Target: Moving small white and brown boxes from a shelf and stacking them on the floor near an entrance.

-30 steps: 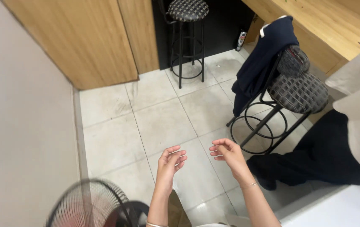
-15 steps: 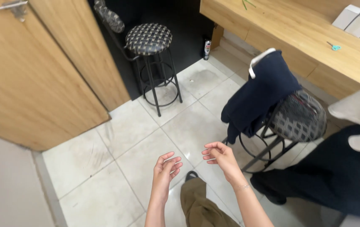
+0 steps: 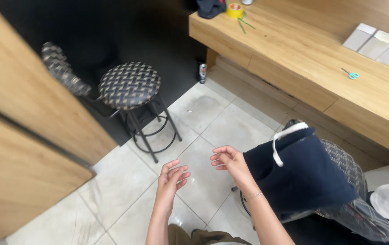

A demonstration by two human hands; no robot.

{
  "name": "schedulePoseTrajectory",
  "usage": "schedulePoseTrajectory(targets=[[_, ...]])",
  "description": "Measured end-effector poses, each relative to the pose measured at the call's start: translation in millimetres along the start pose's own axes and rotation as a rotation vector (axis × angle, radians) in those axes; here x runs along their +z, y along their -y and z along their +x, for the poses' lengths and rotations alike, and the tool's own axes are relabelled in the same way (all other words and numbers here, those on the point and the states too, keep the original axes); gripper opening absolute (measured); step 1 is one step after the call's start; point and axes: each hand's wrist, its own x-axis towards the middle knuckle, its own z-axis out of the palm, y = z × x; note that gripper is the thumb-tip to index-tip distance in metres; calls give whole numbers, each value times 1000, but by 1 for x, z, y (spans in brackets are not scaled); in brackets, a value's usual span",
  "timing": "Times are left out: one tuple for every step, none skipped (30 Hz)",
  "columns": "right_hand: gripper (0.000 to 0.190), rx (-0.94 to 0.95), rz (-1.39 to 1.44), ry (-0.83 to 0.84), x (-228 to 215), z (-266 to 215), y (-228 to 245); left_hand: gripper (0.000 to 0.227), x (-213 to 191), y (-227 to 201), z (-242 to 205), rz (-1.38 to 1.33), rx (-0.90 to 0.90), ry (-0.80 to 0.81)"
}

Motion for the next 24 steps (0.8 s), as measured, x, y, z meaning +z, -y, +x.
schedulePoseTrajectory(targets=[[23,2,10,-23,-4,14,4,44,5,-6,21,12,-8,21],[23,9,17,-56,-8,26,6,44,9,-10,41,21,-20,38],[23,16,24,-89,-13,39,8,44,14,-15,61,30,-33,54],[23,21,37,-123,-18,50,7,44,21,-18,82,47,-47,83],[23,30,45,-160,-23,62,7,44,27,-23,102,37,-52,116],[23,28,51,-201,-29,79,9,44,36,-30,128,26,-49,156],[23,24,64,-238,-35,96,12,44,45,-40,150,42,-56,191],[23,22,76,-275,-42,113,15,45,55,-50,171,72,-70,215],[23,19,89,-312,-48,130,18,45,65,-60,193,102,-83,240],[23,19,104,-349,-53,145,24,45,72,-67,218,120,-93,274],[22,10,112,-395,-58,160,30,47,79,-73,242,108,-84,317],[22,0,125,-441,-63,175,37,49,88,-82,267,99,-75,362],[22,-1,143,-480,-67,190,43,49,97,-93,290,121,-86,398],[22,-10,150,-521,-73,207,49,52,108,-104,314,137,-88,431],[22,-18,156,-562,-79,223,56,54,120,-114,337,153,-91,465],[22,-14,171,-597,-81,234,61,54,129,-125,354,171,-104,496],[21,-11,180,-629,-84,245,66,56,138,-135,371,187,-97,532],[21,-8,189,-663,-88,256,70,57,149,-144,388,203,-88,570],[21,-5,203,-699,-92,265,75,57,159,-148,405,220,-101,603],[21,1,220,-732,-95,271,78,59,169,-150,421,225,-112,637],[21,7,238,-764,-98,276,80,60,179,-151,435,230,-124,671],[21,14,253,-805,-103,279,80,60,192,-151,447,248,-143,707],[21,24,282,-840,-108,281,80,62,205,-151,458,274,-163,725],[21,34,306,-874,-115,282,80,65,221,-149,467,295,-184,742]])
